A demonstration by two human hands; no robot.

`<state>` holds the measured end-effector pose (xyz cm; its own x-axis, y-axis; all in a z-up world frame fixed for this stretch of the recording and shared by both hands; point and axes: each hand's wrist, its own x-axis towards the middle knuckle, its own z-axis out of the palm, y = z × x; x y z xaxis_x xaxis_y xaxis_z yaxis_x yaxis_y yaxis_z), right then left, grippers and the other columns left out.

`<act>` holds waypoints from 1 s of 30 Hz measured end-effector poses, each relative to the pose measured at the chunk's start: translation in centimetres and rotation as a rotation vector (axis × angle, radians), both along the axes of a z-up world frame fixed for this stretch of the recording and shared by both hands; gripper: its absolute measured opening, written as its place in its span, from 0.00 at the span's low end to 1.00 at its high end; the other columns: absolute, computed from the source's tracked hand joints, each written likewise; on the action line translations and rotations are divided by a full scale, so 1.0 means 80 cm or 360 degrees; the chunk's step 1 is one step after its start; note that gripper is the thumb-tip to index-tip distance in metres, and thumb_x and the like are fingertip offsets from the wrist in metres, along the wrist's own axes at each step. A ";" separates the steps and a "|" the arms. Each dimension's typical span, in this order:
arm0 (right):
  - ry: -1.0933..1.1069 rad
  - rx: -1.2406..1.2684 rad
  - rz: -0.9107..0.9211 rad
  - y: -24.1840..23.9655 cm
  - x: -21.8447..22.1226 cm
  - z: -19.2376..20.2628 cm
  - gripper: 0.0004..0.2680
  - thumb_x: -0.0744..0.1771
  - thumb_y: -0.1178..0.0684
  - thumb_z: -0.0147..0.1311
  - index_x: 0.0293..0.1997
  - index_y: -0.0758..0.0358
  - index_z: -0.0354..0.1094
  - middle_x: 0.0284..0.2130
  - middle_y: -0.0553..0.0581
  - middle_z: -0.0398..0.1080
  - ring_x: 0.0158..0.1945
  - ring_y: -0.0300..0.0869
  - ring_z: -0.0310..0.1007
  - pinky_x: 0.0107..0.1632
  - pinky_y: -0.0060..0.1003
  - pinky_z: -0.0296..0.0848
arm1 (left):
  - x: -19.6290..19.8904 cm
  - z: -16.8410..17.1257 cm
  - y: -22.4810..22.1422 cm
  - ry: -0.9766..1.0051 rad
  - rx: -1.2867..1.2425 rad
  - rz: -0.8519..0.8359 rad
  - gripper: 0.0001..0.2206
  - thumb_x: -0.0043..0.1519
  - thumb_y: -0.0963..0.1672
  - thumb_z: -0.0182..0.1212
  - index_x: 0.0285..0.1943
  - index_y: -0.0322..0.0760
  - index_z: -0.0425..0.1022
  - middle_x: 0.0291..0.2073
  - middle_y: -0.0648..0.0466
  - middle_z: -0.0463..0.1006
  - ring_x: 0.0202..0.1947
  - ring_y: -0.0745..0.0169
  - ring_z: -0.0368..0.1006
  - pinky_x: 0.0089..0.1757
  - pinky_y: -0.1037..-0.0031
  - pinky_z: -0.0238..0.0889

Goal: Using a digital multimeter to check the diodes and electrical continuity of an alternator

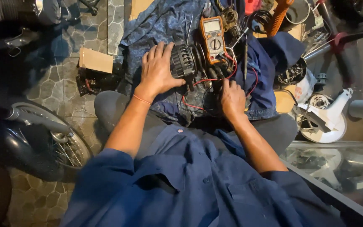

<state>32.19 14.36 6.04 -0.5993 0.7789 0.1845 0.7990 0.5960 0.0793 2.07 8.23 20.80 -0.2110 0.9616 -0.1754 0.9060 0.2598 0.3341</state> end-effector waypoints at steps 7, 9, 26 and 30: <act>-0.0132 -0.0012 0.0001 0.005 0.008 0.009 0.05 0.68 0.52 0.46 0.48 0.50 0.64 0.35 0.50 0.69 0.35 0.47 0.76 0.35 0.40 0.75 | 0.002 0.015 -0.013 -0.0099 0.0042 -0.0031 0.56 0.41 0.57 0.79 0.78 0.38 0.53 0.72 0.39 0.58 0.72 0.35 0.53 0.65 0.43 0.42; -0.0122 0.0012 0.0004 -0.002 -0.003 0.046 0.04 0.69 0.52 0.46 0.46 0.50 0.63 0.34 0.50 0.68 0.34 0.46 0.75 0.35 0.39 0.75 | -0.001 0.020 -0.017 -0.0100 0.0048 -0.0058 0.56 0.40 0.57 0.78 0.79 0.39 0.52 0.71 0.40 0.58 0.72 0.35 0.53 0.66 0.45 0.41; -0.0255 -0.0212 -0.0050 -0.012 0.016 0.040 0.07 0.70 0.54 0.42 0.50 0.50 0.65 0.34 0.49 0.69 0.34 0.46 0.76 0.35 0.41 0.76 | -0.001 0.005 -0.012 -0.0137 0.0118 -0.0035 0.55 0.39 0.57 0.79 0.78 0.40 0.54 0.70 0.41 0.60 0.72 0.36 0.54 0.66 0.45 0.41; -0.0294 -0.0374 -0.0142 -0.015 0.023 0.001 0.09 0.69 0.54 0.43 0.54 0.49 0.66 0.34 0.50 0.72 0.33 0.48 0.79 0.35 0.43 0.77 | 0.002 0.001 -0.014 -0.0109 0.0140 -0.0035 0.56 0.39 0.57 0.79 0.78 0.41 0.54 0.71 0.41 0.60 0.72 0.36 0.53 0.66 0.44 0.40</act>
<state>34.01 13.14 6.13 -0.5334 0.8384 -0.1125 0.8339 0.5435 0.0964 2.19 7.08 20.89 -0.1804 0.9781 -0.1034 0.8855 0.2073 0.4159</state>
